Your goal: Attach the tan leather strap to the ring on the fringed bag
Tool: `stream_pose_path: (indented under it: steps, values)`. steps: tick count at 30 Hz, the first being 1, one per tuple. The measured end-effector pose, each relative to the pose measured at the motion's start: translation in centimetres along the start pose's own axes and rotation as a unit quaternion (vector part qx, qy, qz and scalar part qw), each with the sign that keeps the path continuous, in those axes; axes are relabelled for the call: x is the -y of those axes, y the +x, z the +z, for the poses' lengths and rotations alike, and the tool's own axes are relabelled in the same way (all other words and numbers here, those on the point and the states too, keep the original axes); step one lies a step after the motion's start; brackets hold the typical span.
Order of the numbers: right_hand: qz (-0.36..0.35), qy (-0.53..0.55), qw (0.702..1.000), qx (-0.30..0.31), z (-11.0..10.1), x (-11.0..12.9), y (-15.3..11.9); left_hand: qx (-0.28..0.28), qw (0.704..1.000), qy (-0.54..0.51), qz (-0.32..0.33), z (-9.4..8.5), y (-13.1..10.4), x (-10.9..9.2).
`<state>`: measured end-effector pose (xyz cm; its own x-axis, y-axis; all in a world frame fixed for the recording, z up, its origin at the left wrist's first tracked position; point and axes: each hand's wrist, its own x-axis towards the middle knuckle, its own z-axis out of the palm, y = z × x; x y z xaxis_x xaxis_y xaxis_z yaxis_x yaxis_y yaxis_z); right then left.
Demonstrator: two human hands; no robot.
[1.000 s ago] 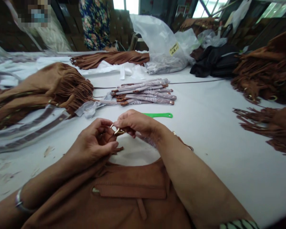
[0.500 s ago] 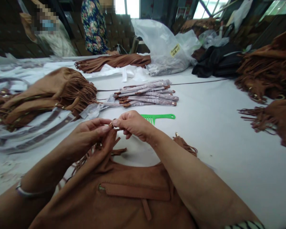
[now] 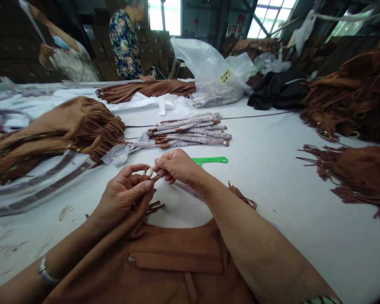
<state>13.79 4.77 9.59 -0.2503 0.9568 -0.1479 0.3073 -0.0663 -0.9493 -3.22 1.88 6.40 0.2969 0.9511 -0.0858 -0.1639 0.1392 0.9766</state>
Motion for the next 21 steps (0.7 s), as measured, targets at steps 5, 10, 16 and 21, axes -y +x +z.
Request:
stream_pose_path:
  steps: [5, 10, 16, 21]
  values:
    - [-0.056, -0.422, 0.903, -0.063, -0.8, -1.5, 0.7, -0.05, 0.998, 0.021, -0.025, -1.1, 1.0, 1.7]
    - [-0.07, -0.534, 0.842, -0.048, 1.9, -3.1, 0.8, -0.072, 0.997, -0.003, -0.026, -0.8, 1.2, 2.3]
    - [-0.049, -0.494, 0.866, -0.057, 3.0, -4.2, 1.5, -0.094, 0.995, 0.018, 0.012, -0.1, 0.8, 2.5]
    - [-0.019, -0.413, 0.908, -0.07, 1.4, -2.9, 1.3, -0.099, 0.992, 0.069, 0.035, -0.2, 0.7, 2.7]
